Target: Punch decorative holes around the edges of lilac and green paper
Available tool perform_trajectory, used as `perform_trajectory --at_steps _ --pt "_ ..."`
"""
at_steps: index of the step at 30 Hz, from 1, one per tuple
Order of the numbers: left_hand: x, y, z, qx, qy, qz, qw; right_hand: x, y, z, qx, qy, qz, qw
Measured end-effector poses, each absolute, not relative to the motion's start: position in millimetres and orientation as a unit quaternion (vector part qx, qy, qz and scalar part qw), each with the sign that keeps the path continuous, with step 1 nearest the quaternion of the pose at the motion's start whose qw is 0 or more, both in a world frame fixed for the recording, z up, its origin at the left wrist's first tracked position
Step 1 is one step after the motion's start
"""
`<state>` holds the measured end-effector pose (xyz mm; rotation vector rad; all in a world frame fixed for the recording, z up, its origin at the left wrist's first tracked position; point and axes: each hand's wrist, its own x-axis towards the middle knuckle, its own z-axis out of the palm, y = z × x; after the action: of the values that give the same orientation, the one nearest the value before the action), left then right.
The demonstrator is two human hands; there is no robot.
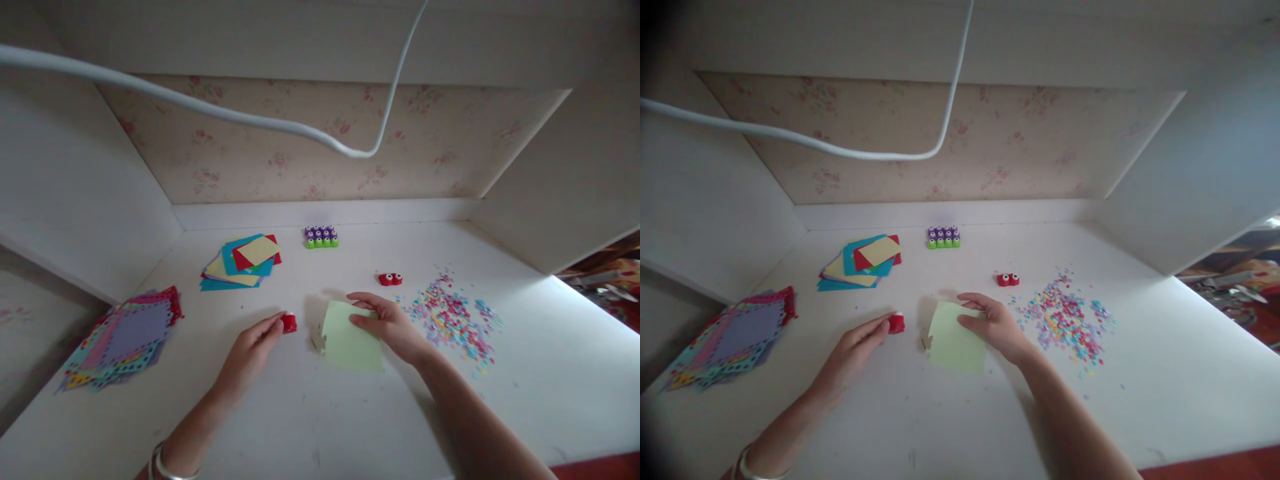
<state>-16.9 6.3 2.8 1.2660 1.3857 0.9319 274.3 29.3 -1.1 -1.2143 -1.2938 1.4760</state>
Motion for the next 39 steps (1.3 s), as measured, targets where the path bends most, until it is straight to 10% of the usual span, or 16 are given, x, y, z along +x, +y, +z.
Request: perform_trajectory --at_steps 13,22,39 --pt "-15.1 4.3 7.0 0.309 0.480 0.485 0.663 256.0 27.1 -11.0 -0.477 -0.796 0.130 0.349" --pt "5.7 -5.7 12.9 0.210 0.418 0.475 0.746 192.3 -9.3 15.7 -0.406 -0.769 0.231 0.437" --pt "9.9 -13.6 10.8 0.302 0.380 0.422 0.765 193.1 -9.2 15.2 -0.405 -0.847 0.016 0.345"
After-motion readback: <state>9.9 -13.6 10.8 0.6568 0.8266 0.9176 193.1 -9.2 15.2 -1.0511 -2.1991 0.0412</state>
